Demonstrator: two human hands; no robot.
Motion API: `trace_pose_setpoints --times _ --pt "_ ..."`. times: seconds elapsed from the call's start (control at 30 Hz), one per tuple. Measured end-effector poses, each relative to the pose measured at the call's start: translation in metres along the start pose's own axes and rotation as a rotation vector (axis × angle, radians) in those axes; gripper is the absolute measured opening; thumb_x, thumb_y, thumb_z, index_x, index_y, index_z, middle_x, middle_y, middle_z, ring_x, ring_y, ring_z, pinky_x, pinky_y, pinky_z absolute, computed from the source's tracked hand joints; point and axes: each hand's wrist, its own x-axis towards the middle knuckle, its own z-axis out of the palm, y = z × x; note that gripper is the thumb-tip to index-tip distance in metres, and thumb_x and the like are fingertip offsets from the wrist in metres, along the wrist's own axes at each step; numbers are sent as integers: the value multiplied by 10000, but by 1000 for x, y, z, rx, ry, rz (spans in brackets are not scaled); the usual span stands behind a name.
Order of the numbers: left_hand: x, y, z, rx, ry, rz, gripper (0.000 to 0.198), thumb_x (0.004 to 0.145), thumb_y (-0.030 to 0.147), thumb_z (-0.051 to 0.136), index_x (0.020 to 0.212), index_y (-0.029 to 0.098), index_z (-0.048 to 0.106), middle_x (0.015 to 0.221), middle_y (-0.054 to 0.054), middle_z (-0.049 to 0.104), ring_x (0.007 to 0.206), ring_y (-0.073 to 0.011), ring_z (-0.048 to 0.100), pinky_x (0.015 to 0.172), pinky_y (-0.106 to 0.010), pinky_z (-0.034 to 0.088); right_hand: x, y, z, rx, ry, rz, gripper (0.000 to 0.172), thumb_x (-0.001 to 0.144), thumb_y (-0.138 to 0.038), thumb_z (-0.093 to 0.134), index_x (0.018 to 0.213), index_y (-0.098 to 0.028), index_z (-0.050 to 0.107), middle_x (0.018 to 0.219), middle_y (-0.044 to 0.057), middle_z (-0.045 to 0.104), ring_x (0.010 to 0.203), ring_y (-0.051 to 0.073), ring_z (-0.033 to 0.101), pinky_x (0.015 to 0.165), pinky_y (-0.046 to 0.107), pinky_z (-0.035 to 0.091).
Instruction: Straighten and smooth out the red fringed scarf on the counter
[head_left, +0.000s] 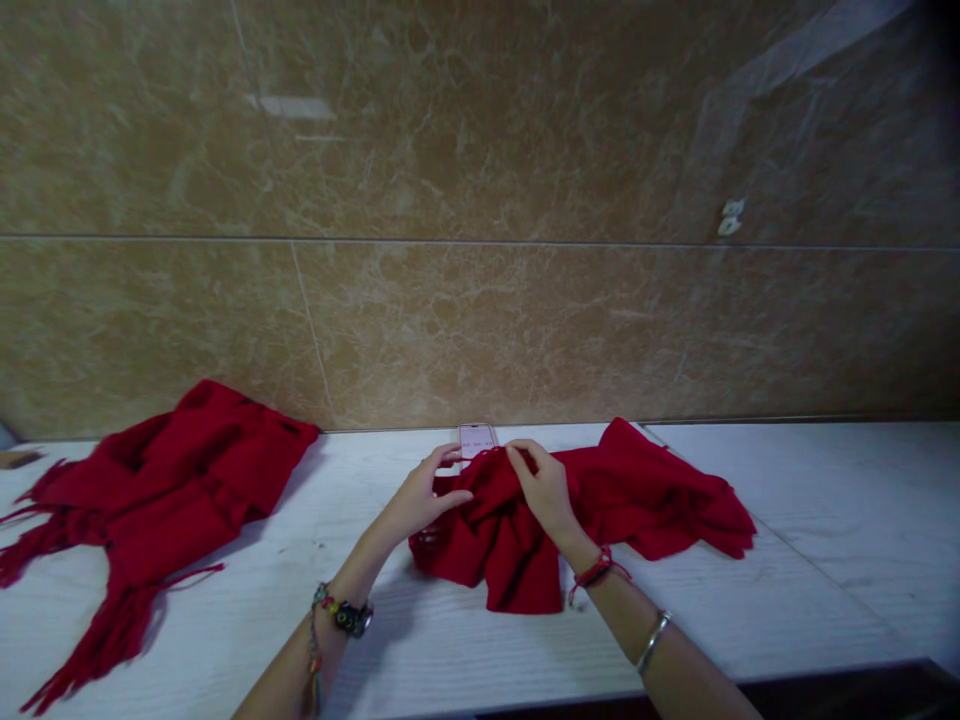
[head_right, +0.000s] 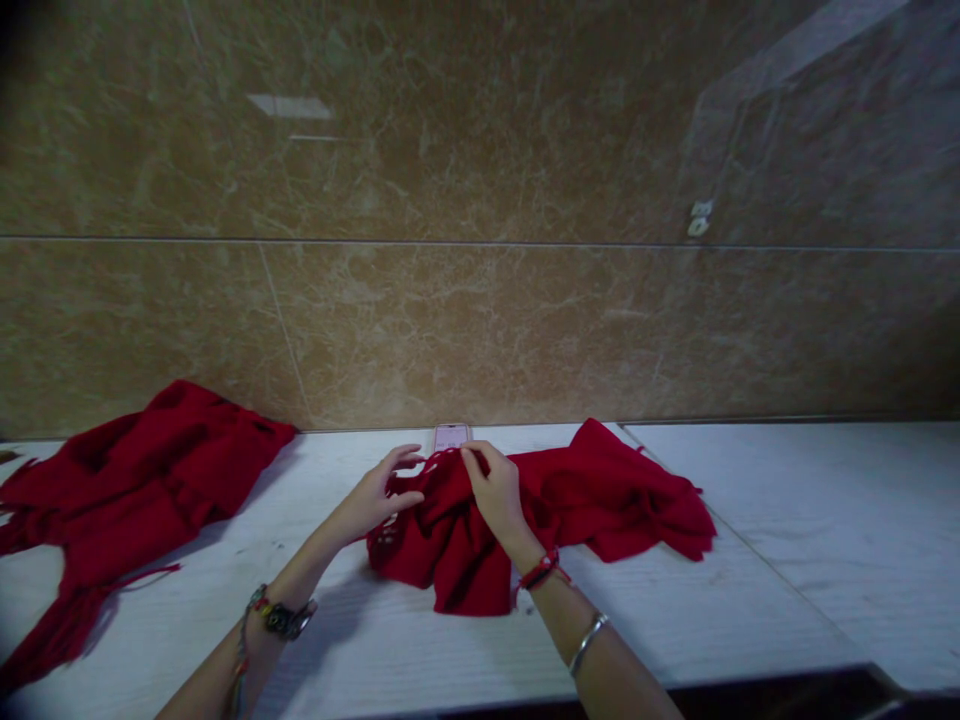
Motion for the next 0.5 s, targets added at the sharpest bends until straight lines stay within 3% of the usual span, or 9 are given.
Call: trace_pose_setpoints --times 0.1,0.17,0.23,0.3,0.37,0.43,0.5 --pt "0 -3 1 30 -111 -46 352 704 246 579 1042 174 516 843 -31 631 739 -155 570 702 -284 443 4 6 -6 9 112 90 204 832 -316 420 796 -173 561 745 49 620 705 181 574 669 311 467" --pt "0 -1 0 55 -61 -38 258 744 261 528 982 164 542 778 -16 618 687 -140 554 662 -262 433 6 7 -9 -67 147 53 182 821 -281 425 822 -164 565 794 74 605 756 195 567 717 342 462" --pt "0 3 -1 27 11 -12 303 767 272 504 1050 163 502 777 -9 610 685 -130 551 652 -246 427 6 4 -11 -151 140 -81 192 812 -249 434 917 -162 569 952 112 575 913 215 540 821 379 427" --pt "-2 7 -1 1 39 10 401 775 259 493 1157 164 416 767 0 608 670 -122 552 641 -235 426 4 -2 -12 -202 24 -252 262 816 -236 440 1052 -183 540 1132 122 509 1095 221 450 926 406 354" --pt "-3 10 0 10 22 41 483 770 239 499 1223 171 348 764 6 614 670 -121 557 649 -235 427 2 -7 -12 -239 -179 -357 318 817 -238 459 1132 -214 502 1194 98 495 1177 223 382 987 452 264" --pt "-4 11 1 38 -7 74 533 763 237 513 1255 181 317 772 4 623 693 -128 567 679 -246 431 -1 -10 -10 -281 -357 -374 289 804 -227 490 1090 -225 531 1110 76 566 1137 234 425 1001 511 185" --pt "-4 11 2 70 -18 94 550 761 244 523 1267 190 316 794 -3 629 738 -140 575 731 -269 432 -2 -9 -7 -293 -438 -336 187 796 -185 491 949 -218 592 952 53 629 990 221 524 990 532 170"
